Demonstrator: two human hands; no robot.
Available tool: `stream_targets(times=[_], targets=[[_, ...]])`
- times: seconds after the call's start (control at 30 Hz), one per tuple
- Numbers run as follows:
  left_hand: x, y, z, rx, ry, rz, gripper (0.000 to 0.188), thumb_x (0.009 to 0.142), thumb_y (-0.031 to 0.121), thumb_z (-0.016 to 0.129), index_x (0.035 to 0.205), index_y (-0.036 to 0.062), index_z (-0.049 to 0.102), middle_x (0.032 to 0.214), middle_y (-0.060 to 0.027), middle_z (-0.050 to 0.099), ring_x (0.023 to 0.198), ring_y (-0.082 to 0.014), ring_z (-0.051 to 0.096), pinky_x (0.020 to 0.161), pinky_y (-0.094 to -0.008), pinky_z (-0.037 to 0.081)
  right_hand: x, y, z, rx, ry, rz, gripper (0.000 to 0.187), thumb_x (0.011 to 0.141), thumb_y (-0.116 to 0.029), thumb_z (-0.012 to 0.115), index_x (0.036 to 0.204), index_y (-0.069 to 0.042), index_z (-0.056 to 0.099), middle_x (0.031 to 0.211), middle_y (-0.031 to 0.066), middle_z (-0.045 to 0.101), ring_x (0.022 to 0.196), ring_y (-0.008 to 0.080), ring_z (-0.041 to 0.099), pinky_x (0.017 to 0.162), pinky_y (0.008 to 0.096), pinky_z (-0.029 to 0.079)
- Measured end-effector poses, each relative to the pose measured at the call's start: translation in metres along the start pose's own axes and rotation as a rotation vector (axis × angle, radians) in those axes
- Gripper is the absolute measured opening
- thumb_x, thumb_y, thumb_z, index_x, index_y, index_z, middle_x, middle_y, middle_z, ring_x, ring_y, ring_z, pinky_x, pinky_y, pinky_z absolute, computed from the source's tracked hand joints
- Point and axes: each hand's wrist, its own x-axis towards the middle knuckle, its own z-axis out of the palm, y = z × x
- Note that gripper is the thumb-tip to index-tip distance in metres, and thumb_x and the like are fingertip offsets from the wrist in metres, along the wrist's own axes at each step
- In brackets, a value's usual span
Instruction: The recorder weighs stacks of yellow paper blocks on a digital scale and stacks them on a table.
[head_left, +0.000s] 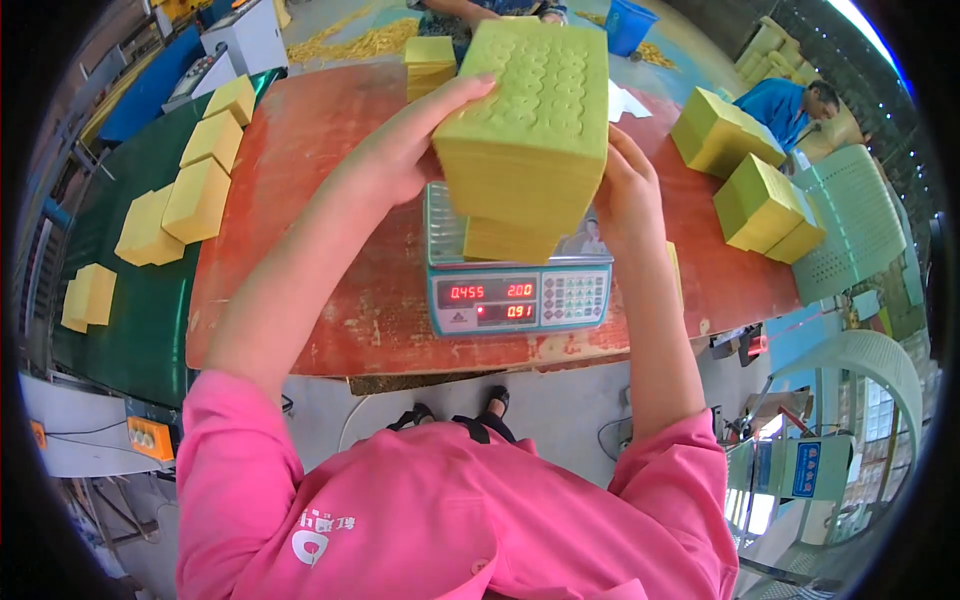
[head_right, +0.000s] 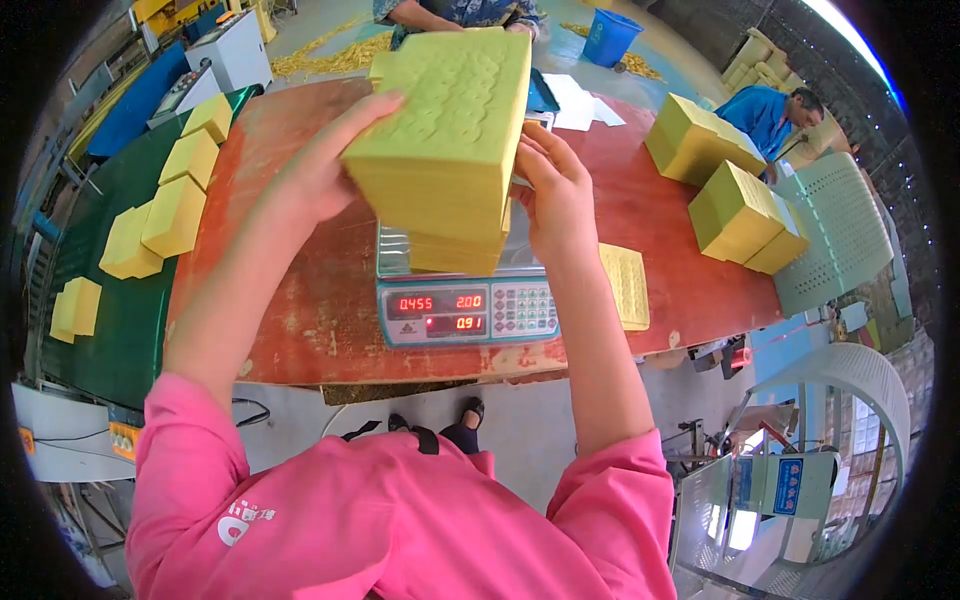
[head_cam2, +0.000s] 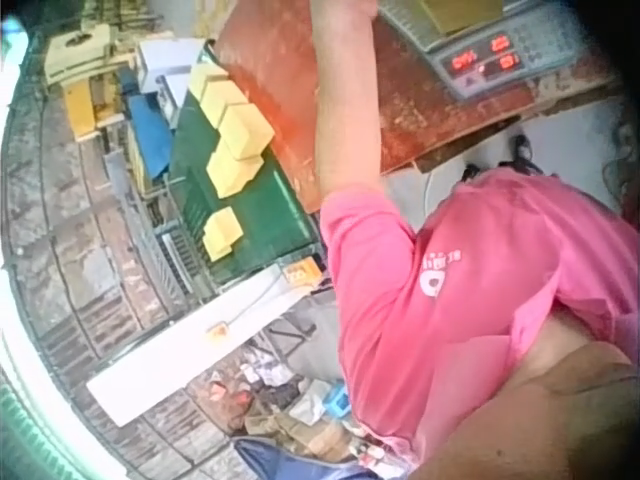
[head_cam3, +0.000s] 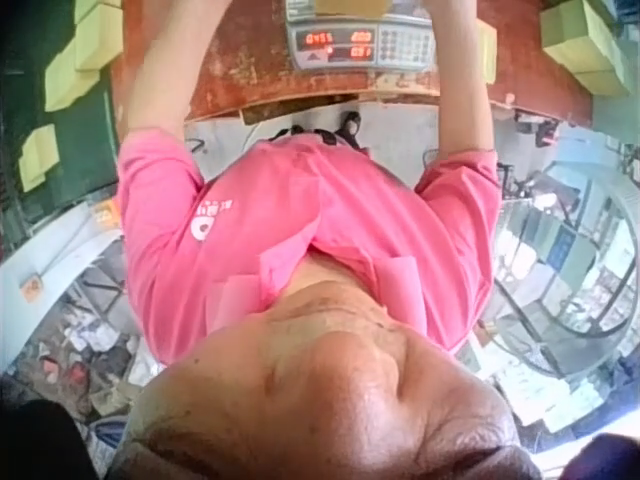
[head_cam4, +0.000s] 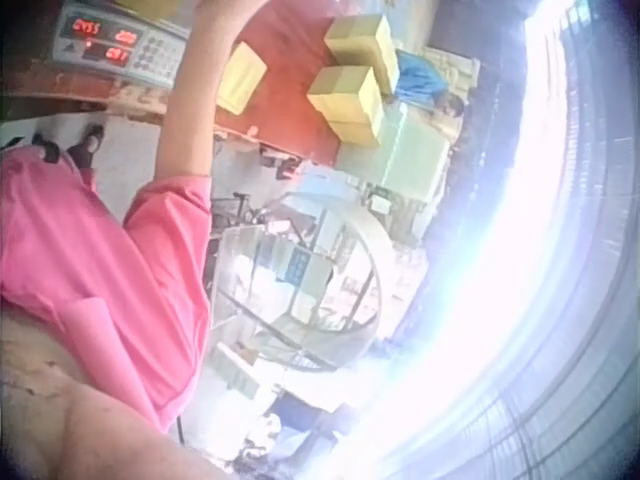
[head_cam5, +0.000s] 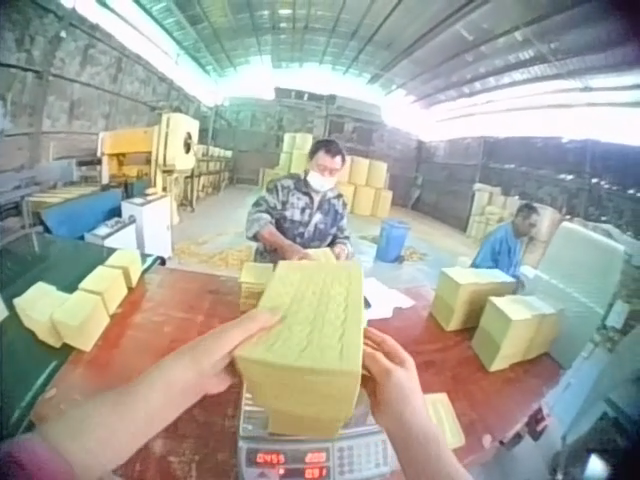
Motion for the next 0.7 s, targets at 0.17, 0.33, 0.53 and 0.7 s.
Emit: stream_targets(times=[0.17,0.33,0.53,0.7], targets=[[0.053,-0.019,-0.011,0.100,0.088,-0.197,0.068,0.080,0.052,0.070,0.133,0.0130,0.053,0.127,-0.0054,0.058,0.117,-0.0192,0.054,0.095,-0.0398,0.043,0.038,0.028,-0.030,-0.008,0.003,0.163,0.037,0.095,-0.015,0.057,0.129,-0.001,0.056,0.113,0.0063,0.065,0.101,0.0149,0.063,0.079,0.0302,0.049],[0.054,-0.025,-0.004,0.151,0.123,-0.224,0.070,0.080,0.054,0.070,0.134,0.0134,0.052,0.128,-0.0054,0.057,0.117,-0.0185,0.053,0.096,-0.0389,0.042,0.045,0.037,-0.039,0.010,-0.037,0.200,0.037,0.095,-0.015,0.057,0.129,0.001,0.055,0.114,0.0071,0.065,0.100,0.0144,0.063,0.079,0.0301,0.050],[0.050,-0.024,-0.002,0.201,0.200,-0.202,0.069,0.081,0.055,0.069,0.133,0.0122,0.053,0.126,-0.0043,0.058,0.116,-0.0171,0.053,0.096,-0.0367,0.042,0.048,0.044,-0.039,-0.008,-0.058,0.193,0.039,0.095,-0.015,0.057,0.131,0.001,0.054,0.114,0.0079,0.066,0.098,0.0136,0.063,0.080,0.0292,0.049],[0.051,-0.027,0.002,0.218,0.199,-0.192,0.067,0.081,0.054,0.068,0.131,0.0122,0.055,0.126,-0.0035,0.059,0.115,-0.0155,0.053,0.095,-0.0354,0.042,0.047,0.050,-0.042,0.003,-0.049,0.170,0.038,0.095,-0.014,0.056,0.130,0.001,0.056,0.115,0.0069,0.067,0.095,0.0120,0.063,0.080,0.0276,0.046]])
